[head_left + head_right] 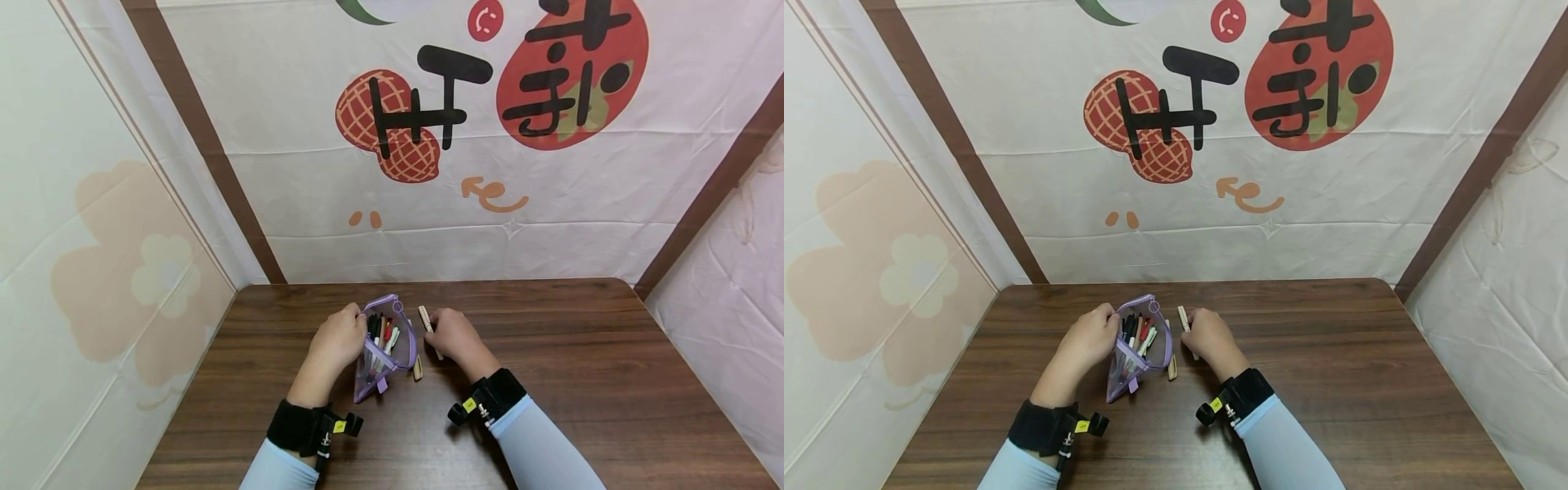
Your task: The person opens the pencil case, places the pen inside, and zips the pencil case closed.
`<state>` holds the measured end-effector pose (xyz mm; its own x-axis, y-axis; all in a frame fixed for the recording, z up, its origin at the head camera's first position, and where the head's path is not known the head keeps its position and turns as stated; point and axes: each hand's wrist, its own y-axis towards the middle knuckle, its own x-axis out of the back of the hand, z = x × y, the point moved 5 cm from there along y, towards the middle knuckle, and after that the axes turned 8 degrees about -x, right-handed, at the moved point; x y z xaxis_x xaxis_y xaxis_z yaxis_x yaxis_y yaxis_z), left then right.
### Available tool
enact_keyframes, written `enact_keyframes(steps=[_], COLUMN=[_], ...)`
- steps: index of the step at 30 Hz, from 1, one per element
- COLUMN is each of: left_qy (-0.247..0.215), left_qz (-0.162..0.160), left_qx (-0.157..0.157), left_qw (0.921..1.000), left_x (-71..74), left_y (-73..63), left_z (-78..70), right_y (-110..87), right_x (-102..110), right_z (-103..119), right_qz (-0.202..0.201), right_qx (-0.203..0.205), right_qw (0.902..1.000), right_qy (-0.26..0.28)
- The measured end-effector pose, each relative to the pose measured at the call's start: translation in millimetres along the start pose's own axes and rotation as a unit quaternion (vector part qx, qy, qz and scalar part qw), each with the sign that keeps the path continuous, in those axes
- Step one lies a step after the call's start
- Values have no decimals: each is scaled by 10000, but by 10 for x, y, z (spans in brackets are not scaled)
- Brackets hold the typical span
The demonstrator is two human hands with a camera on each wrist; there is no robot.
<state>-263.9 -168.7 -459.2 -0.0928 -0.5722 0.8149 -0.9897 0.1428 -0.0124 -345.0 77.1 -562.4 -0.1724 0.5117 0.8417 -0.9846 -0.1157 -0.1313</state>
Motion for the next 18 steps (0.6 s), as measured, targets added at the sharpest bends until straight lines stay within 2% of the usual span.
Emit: enact_keyframes(steps=[5,9,15,18], left_qy=[-3,1,-16,-5], left_qz=[12,24,14,3], left_qx=[-11,-1,-14,-19], left_qw=[10000,10000,10000,10000], left_x=[-5,-9,-5,-2], left_y=[-7,-5,0,4], left_z=[-2,2,-4,-7], right_y=[-202,-339,-336,-330], right_x=[159,277,345,372], right_z=[149,249,245,263], right_qz=[19,61,-363,-413], right_qx=[-94,-479,-602,-548], right_qw=[9999,9984,9962,9937], right_qy=[53,297,514,882])
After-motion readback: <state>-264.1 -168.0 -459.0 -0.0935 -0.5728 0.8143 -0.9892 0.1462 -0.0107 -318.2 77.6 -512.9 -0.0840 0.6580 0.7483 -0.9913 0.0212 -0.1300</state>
